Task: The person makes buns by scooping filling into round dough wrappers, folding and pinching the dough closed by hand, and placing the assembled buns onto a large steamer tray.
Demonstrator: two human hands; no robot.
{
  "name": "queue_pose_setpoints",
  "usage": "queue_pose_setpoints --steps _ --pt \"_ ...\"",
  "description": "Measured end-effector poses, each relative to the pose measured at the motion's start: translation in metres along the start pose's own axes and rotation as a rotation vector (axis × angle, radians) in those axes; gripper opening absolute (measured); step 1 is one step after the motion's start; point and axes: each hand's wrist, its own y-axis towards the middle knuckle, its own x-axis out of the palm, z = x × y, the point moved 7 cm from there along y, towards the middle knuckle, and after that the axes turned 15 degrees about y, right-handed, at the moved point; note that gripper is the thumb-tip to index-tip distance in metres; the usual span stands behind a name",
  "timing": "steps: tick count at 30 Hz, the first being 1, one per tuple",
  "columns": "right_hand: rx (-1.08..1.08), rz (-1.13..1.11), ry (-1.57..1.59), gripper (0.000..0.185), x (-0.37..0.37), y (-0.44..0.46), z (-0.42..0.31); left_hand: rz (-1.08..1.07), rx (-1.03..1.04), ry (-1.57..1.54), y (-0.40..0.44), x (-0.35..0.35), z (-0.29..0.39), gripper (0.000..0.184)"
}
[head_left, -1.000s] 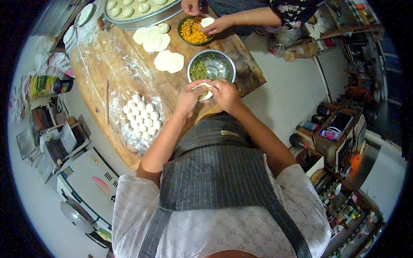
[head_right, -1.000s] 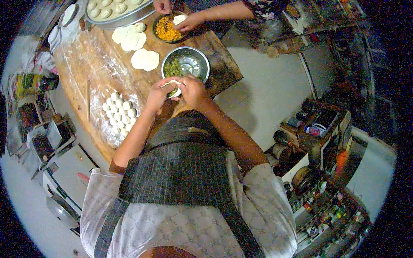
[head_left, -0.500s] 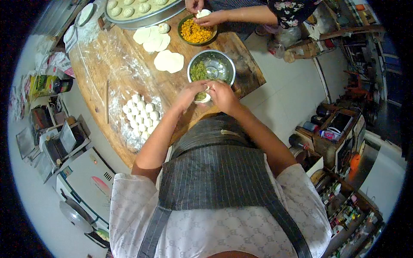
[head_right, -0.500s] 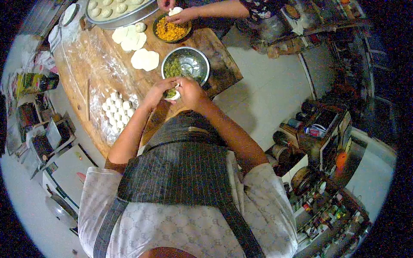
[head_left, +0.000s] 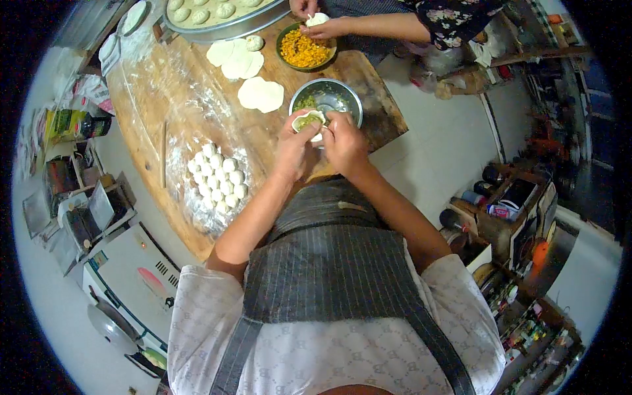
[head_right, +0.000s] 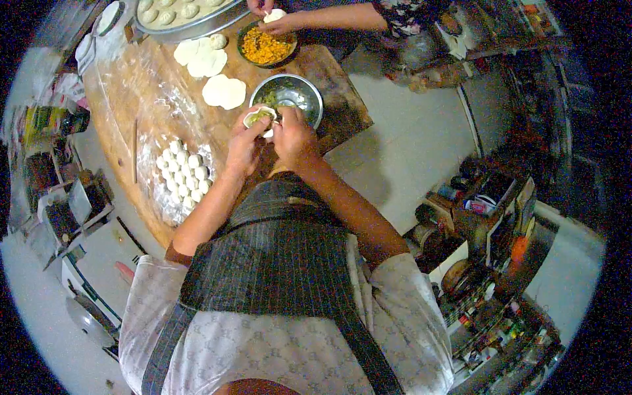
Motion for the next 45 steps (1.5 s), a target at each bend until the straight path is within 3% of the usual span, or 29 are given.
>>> queue_pose_setpoints --steps 6,11,14,16,18,24,26,28,30,36,40,42,44,45 --pt "-0.038 -0.015 0.02 0.01 0.006 0.002 0.005 0.087 0.053 0.26 0.004 -0.009 -0.001 0.024" --pt "0.04 -0.016 -0.018 0.014 0.011 -0.002 0.011 0.075 -0.021 0.222 0.01 -0.023 -0.02 0.023" --pt "-0.041 0.052 0.009 0.015 0.011 0.001 0.016 -0.012 -0.132 0.138 0.01 -0.025 -0.022 0.024" --pt "-0.022 -0.158 -0.01 0.019 0.021 0.003 0.02 -0.068 -0.218 0.059 0.009 -0.02 -0.027 0.025" --pt "-0.035 -0.169 -0.023 0.02 0.019 0.003 0.017 -0.03 -0.126 0.293 0.009 -0.021 -0.024 0.024" --pt "-0.022 -0.06 -0.053 0.027 0.018 -0.004 0.011 -0.007 -0.057 0.561 0.009 -0.027 -0.022 0.026" --pt "-0.067 -0.006 -0.016 0.026 0.016 -0.004 0.013 -0.069 -0.113 0.457 0.008 -0.029 -0.021 0.026" --pt "-0.161 -0.131 -0.028 0.026 0.02 -0.001 0.008 -0.134 -0.17 0.352 0.007 -0.025 -0.022 0.027" --pt "-0.131 -0.136 0.012 0.019 0.015 0.0 -0.003 -0.096 -0.164 0.604 0.008 -0.028 -0.021 0.031" --pt "-0.062 -0.104 -0.015 0.014 0.021 -0.008 0.012 -0.164 -0.161 0.716 0.006 -0.031 -0.03 0.038" --pt "-0.096 -0.146 0.059 0.01 0.023 -0.003 0.02 -0.178 -0.024 0.63 0.007 -0.025 -0.012 0.043" --pt "-0.034 -0.137 0.096 0.011 0.017 0.0 0.018 -0.245 -0.342 0.548 0.005 -0.032 -0.018 0.052" --pt "0.025 -0.126 0.134 0.011 0.009 0.005 0.007 -0.295 -0.351 0.437 0.005 -0.029 -0.02 0.05" --pt "0.026 -0.095 0.168 0.011 0.004 0.006 -0.001 -0.207 -0.326 0.154 -0.001 -0.016 -0.013 0.049"
